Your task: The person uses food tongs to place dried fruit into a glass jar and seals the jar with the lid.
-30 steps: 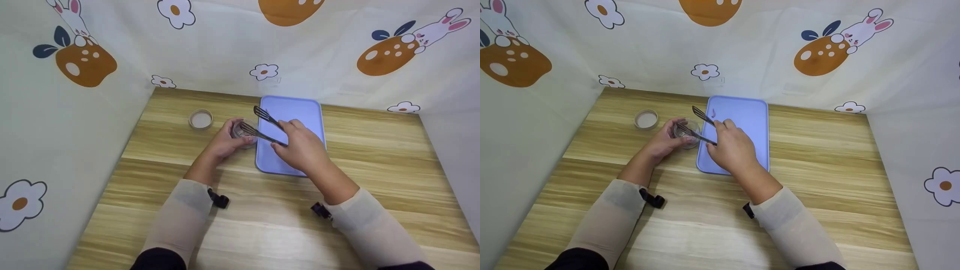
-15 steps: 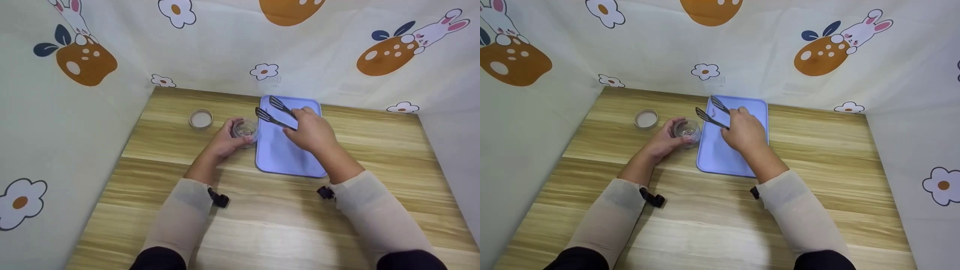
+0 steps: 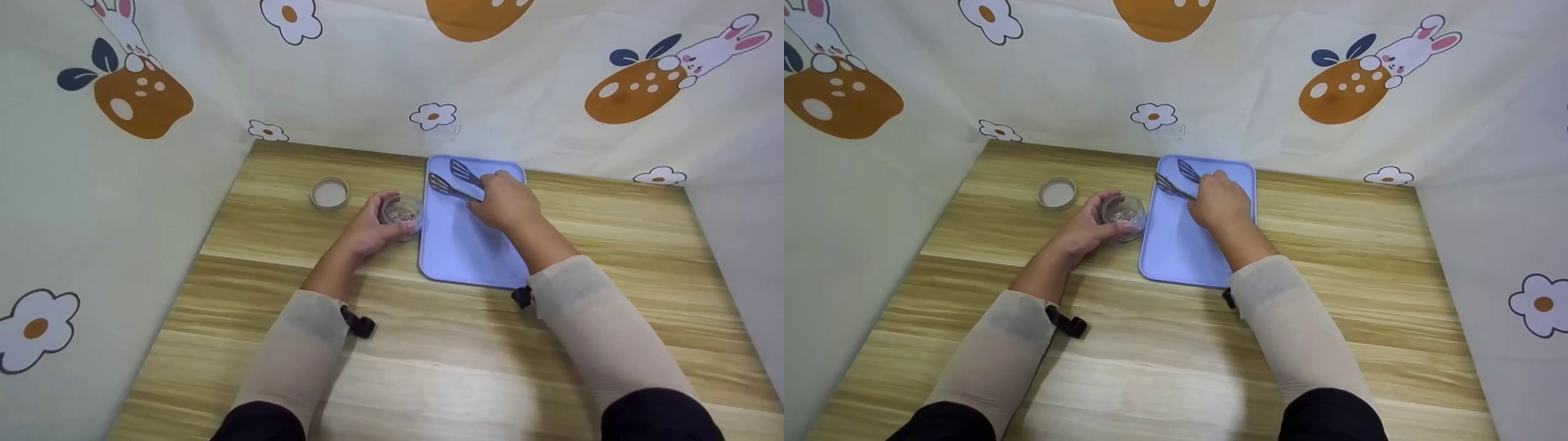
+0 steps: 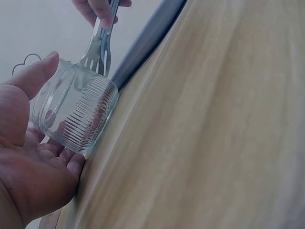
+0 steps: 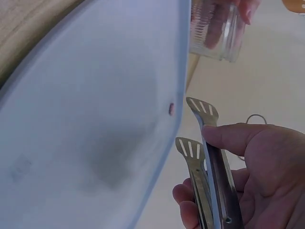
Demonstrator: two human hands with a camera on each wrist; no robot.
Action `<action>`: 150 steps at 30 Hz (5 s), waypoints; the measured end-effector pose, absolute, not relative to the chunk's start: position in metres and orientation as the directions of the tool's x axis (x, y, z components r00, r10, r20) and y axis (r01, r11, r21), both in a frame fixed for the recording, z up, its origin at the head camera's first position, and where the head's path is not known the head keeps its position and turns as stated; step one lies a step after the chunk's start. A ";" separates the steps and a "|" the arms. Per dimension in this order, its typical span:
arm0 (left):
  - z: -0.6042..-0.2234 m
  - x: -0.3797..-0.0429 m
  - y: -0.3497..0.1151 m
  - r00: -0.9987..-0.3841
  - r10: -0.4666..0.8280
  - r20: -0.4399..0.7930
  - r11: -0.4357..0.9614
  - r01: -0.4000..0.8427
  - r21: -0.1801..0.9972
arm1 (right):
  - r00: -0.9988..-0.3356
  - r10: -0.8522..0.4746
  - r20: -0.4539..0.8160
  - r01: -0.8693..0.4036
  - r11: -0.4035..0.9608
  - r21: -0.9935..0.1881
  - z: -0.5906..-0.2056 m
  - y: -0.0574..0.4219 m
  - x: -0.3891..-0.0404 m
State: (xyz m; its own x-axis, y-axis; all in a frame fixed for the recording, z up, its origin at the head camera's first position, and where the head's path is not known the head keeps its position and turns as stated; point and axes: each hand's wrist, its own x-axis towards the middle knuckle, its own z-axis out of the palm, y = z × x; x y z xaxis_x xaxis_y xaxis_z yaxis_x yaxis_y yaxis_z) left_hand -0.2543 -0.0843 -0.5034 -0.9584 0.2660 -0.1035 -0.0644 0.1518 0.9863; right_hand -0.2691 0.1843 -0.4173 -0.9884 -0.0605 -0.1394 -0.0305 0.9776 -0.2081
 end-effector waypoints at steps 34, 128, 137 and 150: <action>-0.503 -0.254 -0.086 -0.959 0.266 -0.100 0.160 -0.058 0.985 | -0.997 -0.008 -0.073 0.011 0.970 -0.244 -0.438 0.180 -0.287; -0.502 -0.253 -0.085 -0.964 0.239 -0.116 0.211 -0.065 0.975 | -0.933 -0.225 0.279 -0.321 0.873 -0.368 -0.420 0.148 -0.171; -0.504 -0.254 -0.085 -0.964 0.248 -0.100 0.184 -0.055 0.981 | -0.963 -0.157 0.221 -0.237 0.881 -0.410 -0.416 0.161 -0.172; -0.476 -0.250 -0.088 -0.919 0.354 -0.174 0.170 -0.119 0.978 | -0.975 -0.025 0.222 -0.116 0.905 -0.409 -0.420 0.228 -0.178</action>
